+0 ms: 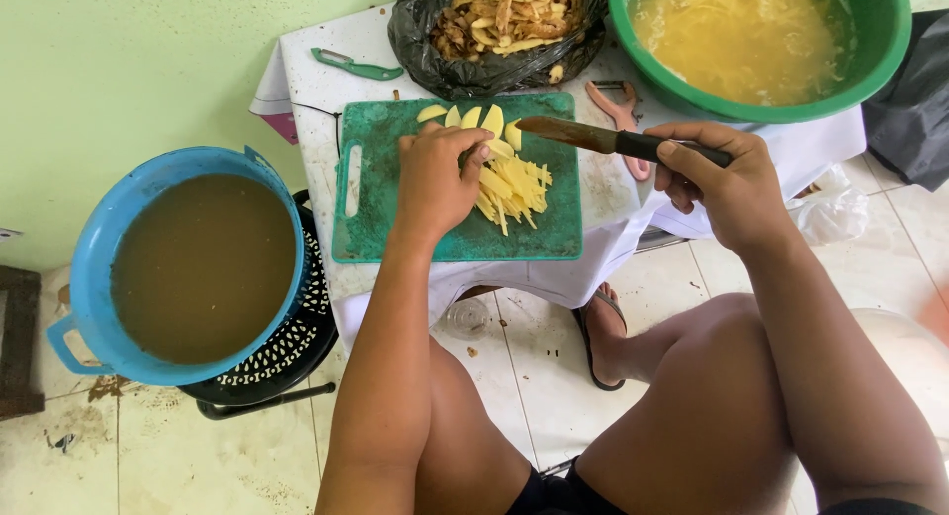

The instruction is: Slicing peeled potatoes into thin strips on a cutting board using a knife.

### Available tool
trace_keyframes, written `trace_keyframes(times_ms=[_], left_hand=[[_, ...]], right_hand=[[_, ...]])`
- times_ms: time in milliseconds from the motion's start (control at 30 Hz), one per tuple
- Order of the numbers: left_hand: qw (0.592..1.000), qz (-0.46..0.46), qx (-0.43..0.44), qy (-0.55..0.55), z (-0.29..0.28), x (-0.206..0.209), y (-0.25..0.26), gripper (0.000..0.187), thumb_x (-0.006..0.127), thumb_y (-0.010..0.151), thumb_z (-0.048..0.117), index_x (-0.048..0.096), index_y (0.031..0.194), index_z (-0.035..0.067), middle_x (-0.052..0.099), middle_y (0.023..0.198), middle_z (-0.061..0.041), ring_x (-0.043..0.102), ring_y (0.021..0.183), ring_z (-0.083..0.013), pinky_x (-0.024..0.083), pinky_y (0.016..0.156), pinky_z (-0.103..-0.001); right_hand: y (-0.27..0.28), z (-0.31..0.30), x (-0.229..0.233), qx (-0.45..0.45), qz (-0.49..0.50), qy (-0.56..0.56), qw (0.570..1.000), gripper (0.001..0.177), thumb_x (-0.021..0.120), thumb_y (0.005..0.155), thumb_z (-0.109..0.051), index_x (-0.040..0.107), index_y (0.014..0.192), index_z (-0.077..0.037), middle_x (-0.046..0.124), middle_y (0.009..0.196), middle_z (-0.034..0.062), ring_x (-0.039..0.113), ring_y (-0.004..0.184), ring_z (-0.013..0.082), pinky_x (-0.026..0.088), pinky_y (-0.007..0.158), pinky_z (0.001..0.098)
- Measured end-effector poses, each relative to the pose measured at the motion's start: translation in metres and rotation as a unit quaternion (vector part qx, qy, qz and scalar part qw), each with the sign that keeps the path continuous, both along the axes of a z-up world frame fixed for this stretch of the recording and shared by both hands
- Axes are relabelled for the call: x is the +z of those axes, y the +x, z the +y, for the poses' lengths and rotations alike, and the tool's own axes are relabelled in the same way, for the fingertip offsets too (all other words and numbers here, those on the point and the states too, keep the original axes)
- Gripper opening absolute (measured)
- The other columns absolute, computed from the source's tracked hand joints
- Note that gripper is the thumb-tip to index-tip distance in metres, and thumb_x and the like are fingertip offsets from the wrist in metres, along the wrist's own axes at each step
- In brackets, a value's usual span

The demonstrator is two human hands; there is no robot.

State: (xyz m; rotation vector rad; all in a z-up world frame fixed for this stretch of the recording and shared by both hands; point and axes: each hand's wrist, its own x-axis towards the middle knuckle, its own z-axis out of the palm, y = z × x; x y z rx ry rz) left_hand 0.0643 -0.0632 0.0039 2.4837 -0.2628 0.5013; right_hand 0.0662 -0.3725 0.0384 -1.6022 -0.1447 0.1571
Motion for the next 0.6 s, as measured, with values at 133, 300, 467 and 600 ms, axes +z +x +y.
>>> trace_keyframes(times_ms=[133,300,467,600], left_hand=[[1.0,0.014,0.004,-0.01,0.0029,0.0006,-0.0014,0.026,0.07,0.086,0.006,0.078,0.11,0.012,0.078,0.09,0.003,0.058,0.083,-0.0183,0.037,0.088,-0.036],[1.0,-0.002,0.01,-0.021,0.0078,-0.0053,0.0016,0.024,0.069,0.085,0.006,0.079,0.107,0.01,0.078,0.087,0.003,0.061,0.082,-0.0176,0.04,0.087,-0.034],[0.999,-0.001,0.004,-0.034,0.0074,-0.0011,-0.0004,0.027,0.069,0.083,0.003,0.079,0.107,0.01,0.078,0.084,0.004,0.061,0.08,-0.016,0.041,0.088,-0.032],[0.998,0.001,-0.015,-0.055,0.0064,0.0022,-0.0017,0.03,0.065,0.085,0.001,0.077,0.112,0.009,0.08,0.085,0.007,0.059,0.079,-0.0136,0.039,0.09,-0.031]], right_hand=[[-0.0003,0.0023,-0.0024,0.013,-0.015,-0.014,1.0,0.022,0.063,0.101,-0.007,0.069,0.12,0.001,0.063,0.074,0.007,0.048,0.052,0.009,0.037,0.046,0.0182],[0.0008,0.0043,-0.0062,0.04,-0.031,-0.022,0.998,0.023,0.065,0.099,-0.004,0.07,0.12,0.003,0.064,0.077,0.0064,0.05,0.057,0.0083,0.041,0.049,0.0186],[-0.0012,0.0093,-0.0002,0.055,-0.033,-0.059,0.996,0.024,0.064,0.098,-0.002,0.071,0.121,0.003,0.063,0.075,0.0062,0.049,0.058,0.009,0.04,0.05,0.0203],[-0.002,0.0093,0.0005,0.064,-0.025,-0.092,0.993,0.028,0.067,0.094,0.0,0.073,0.121,0.001,0.063,0.073,0.0052,0.047,0.055,0.008,0.037,0.049,0.0192]])
